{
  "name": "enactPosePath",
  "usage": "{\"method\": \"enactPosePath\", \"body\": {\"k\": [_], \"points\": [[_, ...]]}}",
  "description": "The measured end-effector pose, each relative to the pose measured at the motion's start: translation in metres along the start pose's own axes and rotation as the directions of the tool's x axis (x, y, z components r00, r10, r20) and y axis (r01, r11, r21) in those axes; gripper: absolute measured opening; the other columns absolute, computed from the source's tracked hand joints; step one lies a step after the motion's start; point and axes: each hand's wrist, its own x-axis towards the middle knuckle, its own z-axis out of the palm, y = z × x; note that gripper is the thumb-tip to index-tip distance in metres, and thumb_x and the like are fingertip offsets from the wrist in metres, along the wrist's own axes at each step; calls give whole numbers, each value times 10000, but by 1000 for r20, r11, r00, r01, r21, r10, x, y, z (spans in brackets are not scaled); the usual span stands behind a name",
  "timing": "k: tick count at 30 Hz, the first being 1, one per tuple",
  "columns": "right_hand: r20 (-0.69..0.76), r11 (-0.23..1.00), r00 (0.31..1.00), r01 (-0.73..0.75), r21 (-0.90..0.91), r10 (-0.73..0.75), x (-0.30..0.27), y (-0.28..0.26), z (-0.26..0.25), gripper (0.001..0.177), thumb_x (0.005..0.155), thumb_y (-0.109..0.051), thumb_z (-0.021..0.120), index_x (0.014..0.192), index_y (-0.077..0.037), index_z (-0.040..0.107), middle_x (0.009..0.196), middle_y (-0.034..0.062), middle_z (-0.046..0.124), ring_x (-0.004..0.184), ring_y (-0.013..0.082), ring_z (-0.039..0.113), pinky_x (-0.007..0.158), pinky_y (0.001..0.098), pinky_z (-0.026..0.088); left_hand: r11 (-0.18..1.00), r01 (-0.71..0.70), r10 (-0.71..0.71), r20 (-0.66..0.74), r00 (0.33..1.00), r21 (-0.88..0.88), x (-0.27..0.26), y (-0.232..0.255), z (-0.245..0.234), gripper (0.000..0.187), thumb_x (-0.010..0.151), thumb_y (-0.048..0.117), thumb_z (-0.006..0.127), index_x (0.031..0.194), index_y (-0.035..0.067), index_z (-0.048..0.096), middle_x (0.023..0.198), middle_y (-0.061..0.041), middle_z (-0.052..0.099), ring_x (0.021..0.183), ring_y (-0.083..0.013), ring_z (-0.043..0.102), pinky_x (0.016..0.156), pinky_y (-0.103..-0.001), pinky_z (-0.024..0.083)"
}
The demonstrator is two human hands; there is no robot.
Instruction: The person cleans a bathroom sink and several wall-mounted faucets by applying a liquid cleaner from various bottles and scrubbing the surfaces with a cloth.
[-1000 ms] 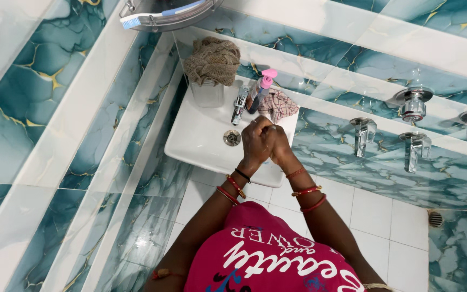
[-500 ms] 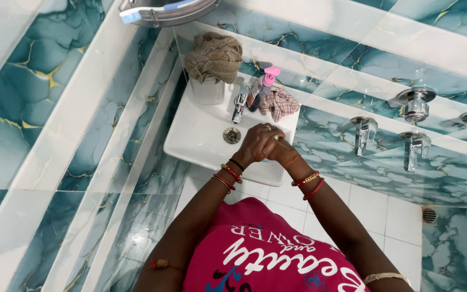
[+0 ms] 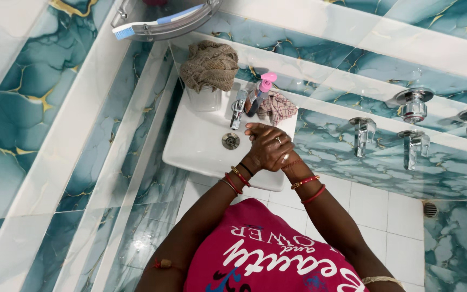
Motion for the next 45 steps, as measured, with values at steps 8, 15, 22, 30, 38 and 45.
{"method": "enactPosePath", "body": {"k": [8, 15, 22, 30, 38, 45], "points": [[-511, 813, 849, 391, 432, -137, -11, 8, 16, 313, 958, -136, 638, 1244, -8, 641, 1104, 109, 730, 999, 192, 675, 880, 317, 578, 965, 177, -165, 75, 983, -195, 1, -27, -10, 203, 807, 187, 570, 875, 77, 726, 903, -157, 716, 893, -346, 690, 848, -468, 532], [-185, 782, 852, 337, -525, -491, -19, 16, -2, 148, 884, -75, 597, 977, -1, 686, 891, 141, 717, 757, 242, 698, 701, 387, 584, 802, 552, -413, 456, 789, -229, -4, -71, -4, 246, 925, 250, 578, 952, 74, 747, 935, -167, 736, 879, -312, 702, 828, -421, 549], [-364, 863, 785, 486, -139, -501, -24, -29, -47, 146, 941, -110, 626, 1011, -48, 737, 958, 155, 743, 867, 296, 723, 747, 407, 586, -96, 613, -303, 609, 733, -784, -18, -79, 1, 322, 973, 125, 537, 1247, -38, 582, 1237, -98, 588, 1188, -157, 552, 1085, -321, 425], [-639, 887, 618, 375, -271, -457, -14, -57, -71, 106, 901, -44, 667, 984, 11, 630, 751, 149, 674, 686, 305, 702, 592, 397, 564, -636, 197, -442, 562, 699, -746, -28, -63, 17, 304, 1179, 225, 424, 1315, -10, 561, 1096, -66, 584, 958, -119, 576, 909, -303, 513], [-766, 973, 642, 160, 166, 25, -11, -97, -89, 321, 901, -23, 616, 1221, -10, 593, 770, 149, 676, 652, 327, 679, 553, 415, 524, -631, -123, -700, 494, 516, -766, -31, -39, 30, 350, 1068, 310, 411, 1210, 42, 585, 1035, -72, 617, 952, -169, 652, 867, -356, 561], [-683, 778, 521, 54, 625, 512, 5, -88, -73, 201, 1096, -121, 477, 1159, -47, 653, 611, 85, 587, 489, 160, 528, 495, 319, 422, -485, -140, -875, 477, 85, -863, -34, -20, 53, 381, 1115, 404, 458, 1268, 73, 569, 1196, -63, 621, 1093, -183, 629, 958, -350, 517]]}}
